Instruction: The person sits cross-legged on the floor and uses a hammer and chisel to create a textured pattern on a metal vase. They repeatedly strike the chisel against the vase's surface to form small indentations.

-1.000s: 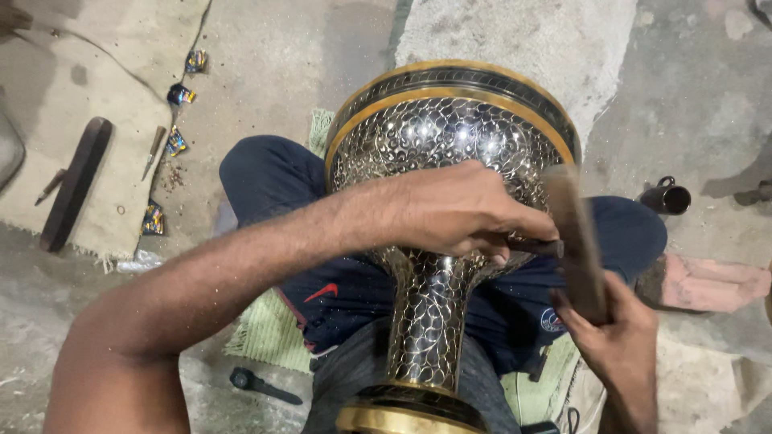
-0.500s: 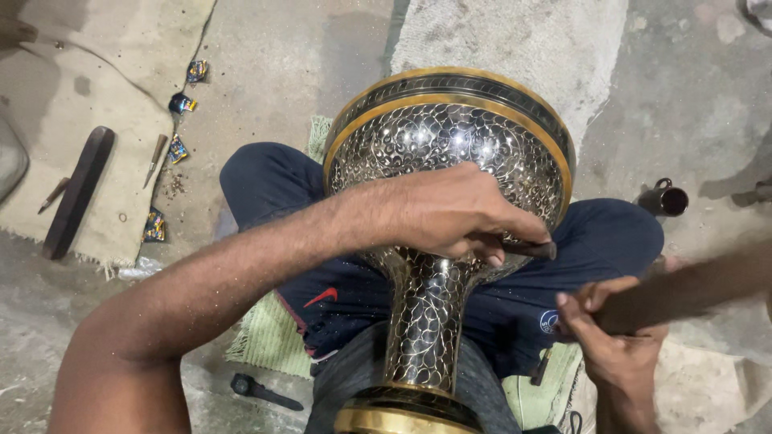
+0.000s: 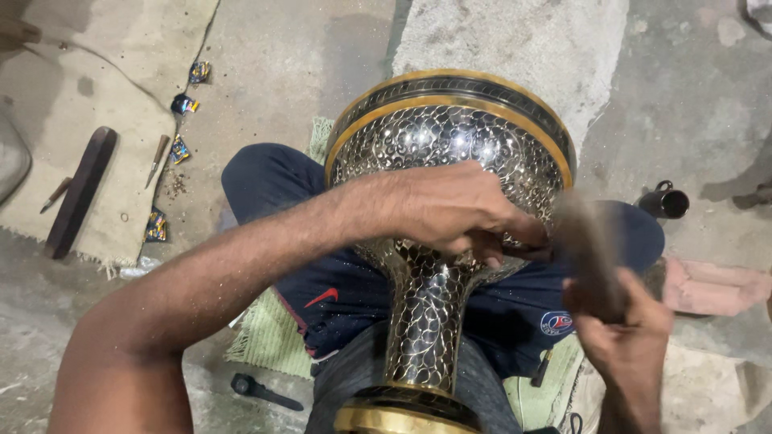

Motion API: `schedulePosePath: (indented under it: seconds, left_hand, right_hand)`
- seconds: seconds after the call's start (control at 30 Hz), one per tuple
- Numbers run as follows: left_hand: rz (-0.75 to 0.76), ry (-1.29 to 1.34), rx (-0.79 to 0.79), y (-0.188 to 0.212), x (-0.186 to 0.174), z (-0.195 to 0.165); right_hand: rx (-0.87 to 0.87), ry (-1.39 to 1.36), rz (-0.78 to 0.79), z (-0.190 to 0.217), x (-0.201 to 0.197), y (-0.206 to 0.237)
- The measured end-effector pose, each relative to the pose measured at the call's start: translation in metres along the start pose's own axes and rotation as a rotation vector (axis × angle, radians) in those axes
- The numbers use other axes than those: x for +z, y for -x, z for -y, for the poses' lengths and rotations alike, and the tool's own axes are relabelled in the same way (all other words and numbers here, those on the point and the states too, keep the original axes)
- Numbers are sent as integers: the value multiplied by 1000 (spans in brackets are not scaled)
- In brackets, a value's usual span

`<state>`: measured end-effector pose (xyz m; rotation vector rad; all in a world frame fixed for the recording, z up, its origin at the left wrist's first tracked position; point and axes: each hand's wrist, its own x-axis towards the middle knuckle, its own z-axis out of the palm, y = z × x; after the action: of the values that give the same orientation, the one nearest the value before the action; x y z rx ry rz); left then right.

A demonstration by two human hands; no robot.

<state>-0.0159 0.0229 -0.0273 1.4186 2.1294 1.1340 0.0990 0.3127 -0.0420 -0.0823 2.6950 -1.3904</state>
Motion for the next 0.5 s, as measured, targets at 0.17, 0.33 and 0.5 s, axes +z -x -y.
schedulePosePath:
  seconds: [0.17, 0.33, 0.5]
  left_hand:
    - [-78, 92, 109, 0, -1, 4]
    - [-84, 95, 110, 2, -2, 6]
    - [-34, 97, 67, 3, -3, 6]
  right_hand:
    - [99, 220, 4, -2, -4, 6]
    - [4, -30, -121, -20, -2, 17]
    - [-62, -157, -194, -34, -4, 23]
